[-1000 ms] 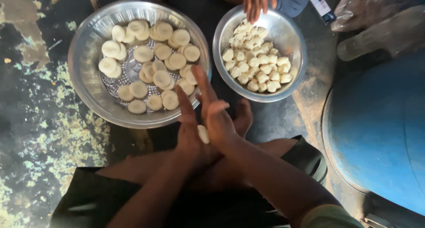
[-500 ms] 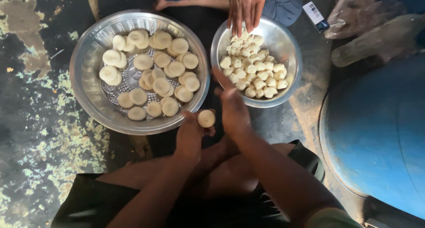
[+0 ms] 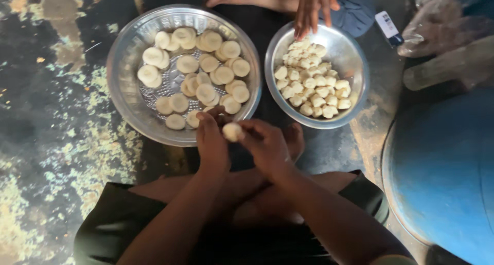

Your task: The person sits on the floor and repeatedly takes small pieces of dough from a metal bowl, rolls them between their palms to form smooth discs, and places them into a perforated metal tray. Another person works alongside, performing the same task.

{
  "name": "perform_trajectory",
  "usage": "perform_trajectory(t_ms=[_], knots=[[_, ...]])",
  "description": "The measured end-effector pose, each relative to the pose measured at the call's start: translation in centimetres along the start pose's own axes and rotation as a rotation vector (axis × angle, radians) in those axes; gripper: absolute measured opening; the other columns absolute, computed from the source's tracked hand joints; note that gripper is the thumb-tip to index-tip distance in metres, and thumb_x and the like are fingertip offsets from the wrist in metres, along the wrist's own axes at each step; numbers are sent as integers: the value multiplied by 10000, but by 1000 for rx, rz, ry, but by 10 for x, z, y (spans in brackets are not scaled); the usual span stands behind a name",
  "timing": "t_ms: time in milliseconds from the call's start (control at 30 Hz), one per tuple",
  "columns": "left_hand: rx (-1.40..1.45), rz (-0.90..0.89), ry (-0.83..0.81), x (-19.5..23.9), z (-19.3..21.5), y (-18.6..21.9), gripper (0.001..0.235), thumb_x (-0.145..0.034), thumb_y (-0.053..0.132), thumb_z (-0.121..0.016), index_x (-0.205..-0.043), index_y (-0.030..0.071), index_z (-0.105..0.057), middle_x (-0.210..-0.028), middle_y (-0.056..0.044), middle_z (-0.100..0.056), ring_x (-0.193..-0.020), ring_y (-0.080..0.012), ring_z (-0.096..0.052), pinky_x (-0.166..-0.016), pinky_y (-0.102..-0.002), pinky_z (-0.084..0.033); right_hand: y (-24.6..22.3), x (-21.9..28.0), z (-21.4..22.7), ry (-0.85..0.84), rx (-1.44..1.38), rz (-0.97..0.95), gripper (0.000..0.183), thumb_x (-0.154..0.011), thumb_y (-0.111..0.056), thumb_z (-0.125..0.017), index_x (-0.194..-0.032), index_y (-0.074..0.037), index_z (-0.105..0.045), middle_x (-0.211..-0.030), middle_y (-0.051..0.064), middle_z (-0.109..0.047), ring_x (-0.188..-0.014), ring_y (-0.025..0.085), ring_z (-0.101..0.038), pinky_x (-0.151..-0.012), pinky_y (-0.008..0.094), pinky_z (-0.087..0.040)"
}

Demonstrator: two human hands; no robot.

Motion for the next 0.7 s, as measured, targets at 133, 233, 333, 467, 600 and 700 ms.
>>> perform_trajectory(t_ms=[133, 233, 333, 467, 600, 700], knots=[[140, 5, 88, -13, 17, -6, 715, -1073, 587, -284, -1199, -41, -603, -845, -72, -609, -772, -160, -567, -708, -300, -487, -13, 28, -28, -38, 264, 215, 404, -958, -189, -687, -1296, 27, -641, -1266, 154, -670, -1197, 237, -646, -1039, 344, -494], [142, 29, 82, -17, 19, -6, 766, -1046, 639, -248, -1193, -21, -607, -845, -77, -605, -766, -169, -570, -700, -308, -493, -35, 42, -41, -147, 320, 451, 493, -1037, -318, -637, -1361, 53, -625, -1435, 177, -543, -1369, 313, -524, -1152, 419, -405], [201, 163, -16, -11, 10, -9, 795, -1009, 675, -243, -1216, -7, -595, -908, -92, -621, -813, -200, -598, -746, -327, -519, -50, 33, -36, -247, 233, 468, 542, -1074, -442, -567, -1322, 34, -645, -1527, 189, -422, -1378, 347, -504, -1153, 435, -401], [51, 94, -555, 23, -32, -17, 764, -1030, 675, -352, -1375, -1, -444, -1184, -132, -592, -1070, -226, -589, -942, -337, -515, -79, 21, -11, -151, 331, 615, 518, -1099, -536, -494, -1053, -56, -682, -1472, 171, -546, -1308, 338, -590, -1128, 431, -482], [482, 669, -618, 58, -42, -92, 594, -1015, 487, -402, -1464, 98, -407, -1340, -78, -556, -1283, -190, -574, -1082, -349, -495, -89, 28, -6, -45, 604, 787, 620, -1105, -589, -370, -1050, -34, -641, -1403, 203, -602, -1289, 391, -565, -1129, 486, -430], [-159, -289, -617, 43, -30, -82, 662, -1066, 530, -386, -1483, 19, -445, -1370, -133, -599, -1308, -218, -605, -1056, -358, -487, -77, 31, -16, -71, 673, 778, 721, -1084, -639, -331, -1175, 9, -635, -1403, 228, -585, -1317, 433, -538, -1135, 518, -402]])
Point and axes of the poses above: each hand's wrist, its own x-axis away from the middle knuckle, its own z-axis out of the back of the hand, y = z × x, the point moved 8 cm from there along -x, towards the middle knuckle
